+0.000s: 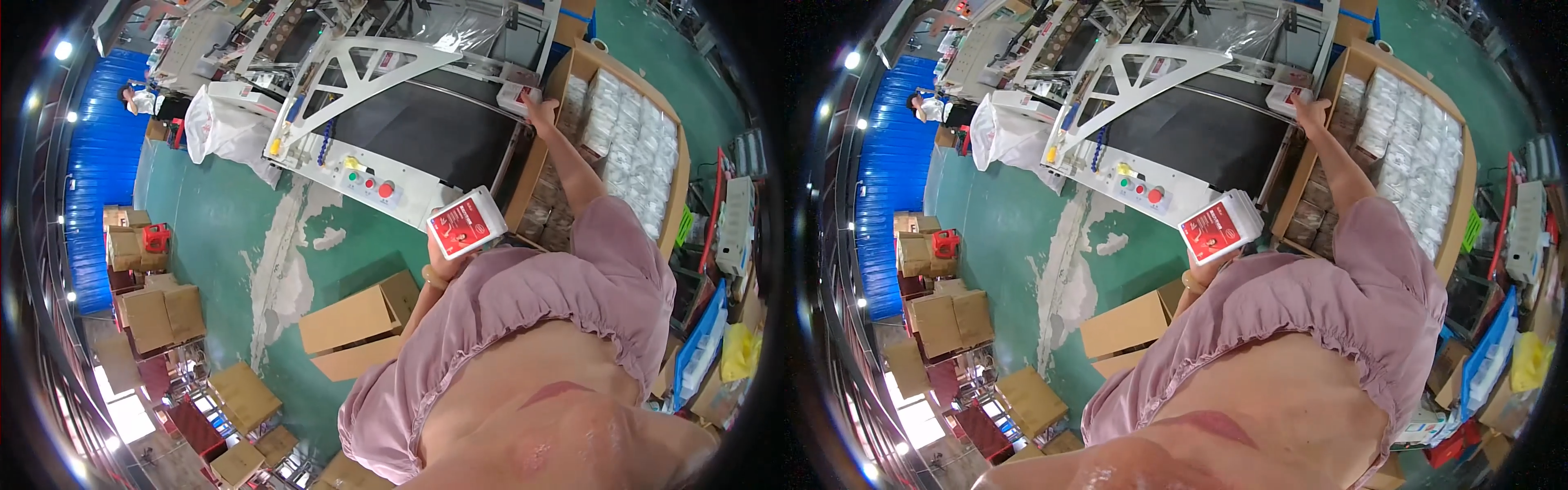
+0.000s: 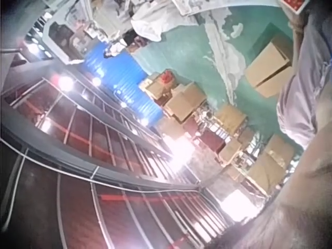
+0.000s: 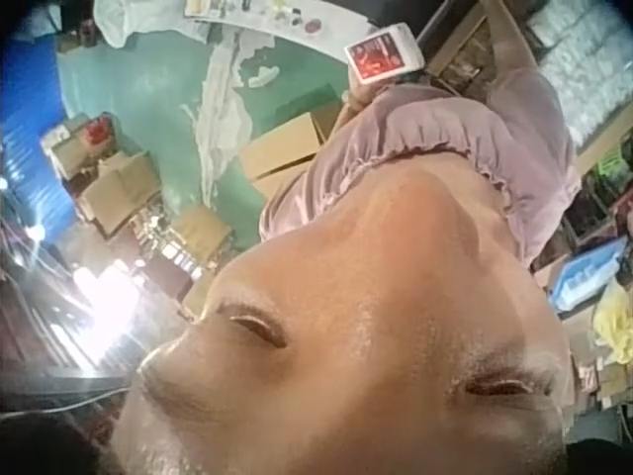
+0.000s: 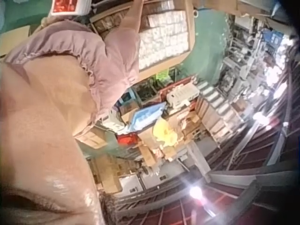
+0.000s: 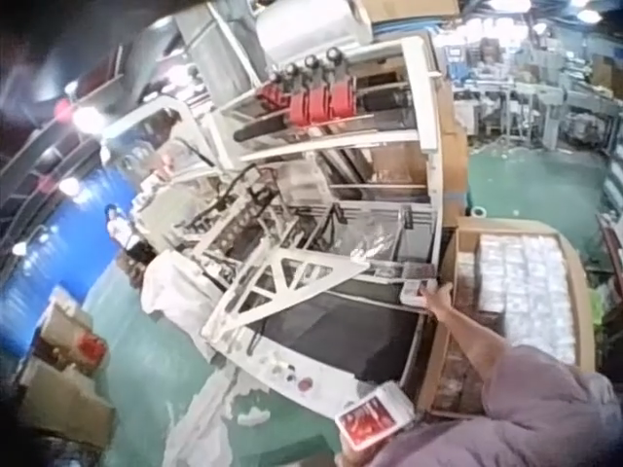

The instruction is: Sorting and packing cylindrical containers from an assembly line into cardboard boxes.

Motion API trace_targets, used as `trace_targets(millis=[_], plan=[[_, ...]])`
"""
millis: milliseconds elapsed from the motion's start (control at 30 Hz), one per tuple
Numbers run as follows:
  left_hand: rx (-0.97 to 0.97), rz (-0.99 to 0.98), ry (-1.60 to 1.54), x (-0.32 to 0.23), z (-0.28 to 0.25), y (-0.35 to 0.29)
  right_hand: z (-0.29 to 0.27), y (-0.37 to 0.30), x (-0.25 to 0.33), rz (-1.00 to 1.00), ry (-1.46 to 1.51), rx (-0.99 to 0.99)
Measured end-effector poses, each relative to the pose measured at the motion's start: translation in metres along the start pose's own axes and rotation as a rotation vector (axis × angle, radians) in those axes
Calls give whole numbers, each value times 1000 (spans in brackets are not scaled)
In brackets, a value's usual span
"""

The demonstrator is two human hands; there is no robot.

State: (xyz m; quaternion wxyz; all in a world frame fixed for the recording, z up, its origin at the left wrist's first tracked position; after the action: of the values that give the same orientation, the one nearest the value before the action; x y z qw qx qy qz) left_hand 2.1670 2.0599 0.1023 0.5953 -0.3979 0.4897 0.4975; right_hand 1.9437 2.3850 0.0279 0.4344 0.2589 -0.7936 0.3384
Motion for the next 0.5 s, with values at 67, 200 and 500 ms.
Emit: trace_targets(millis=[67,200,500], plan=[[-16,-9,8,-3,-3,-3,2,-3,-14,10,-93,-23],[-42,-33,4,-10,-7,-3,8,-7,-12,-124,-136,-151],[-29,-116,-45,6,-9,-1,14,6,-19,-170,-269,109]])
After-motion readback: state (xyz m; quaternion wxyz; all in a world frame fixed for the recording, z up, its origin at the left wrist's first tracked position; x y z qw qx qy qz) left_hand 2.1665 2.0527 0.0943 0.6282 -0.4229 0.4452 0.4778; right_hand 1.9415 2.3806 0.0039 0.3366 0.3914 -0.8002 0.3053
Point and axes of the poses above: each hand's wrist, its own y-axis towards the middle knuckle, its own z-axis out of the palm, x = y × z, the point moved 4 cm from there along y, towards the middle knuckle, and after that the axes turned 2 degrees about y, right-handed, at the moved point
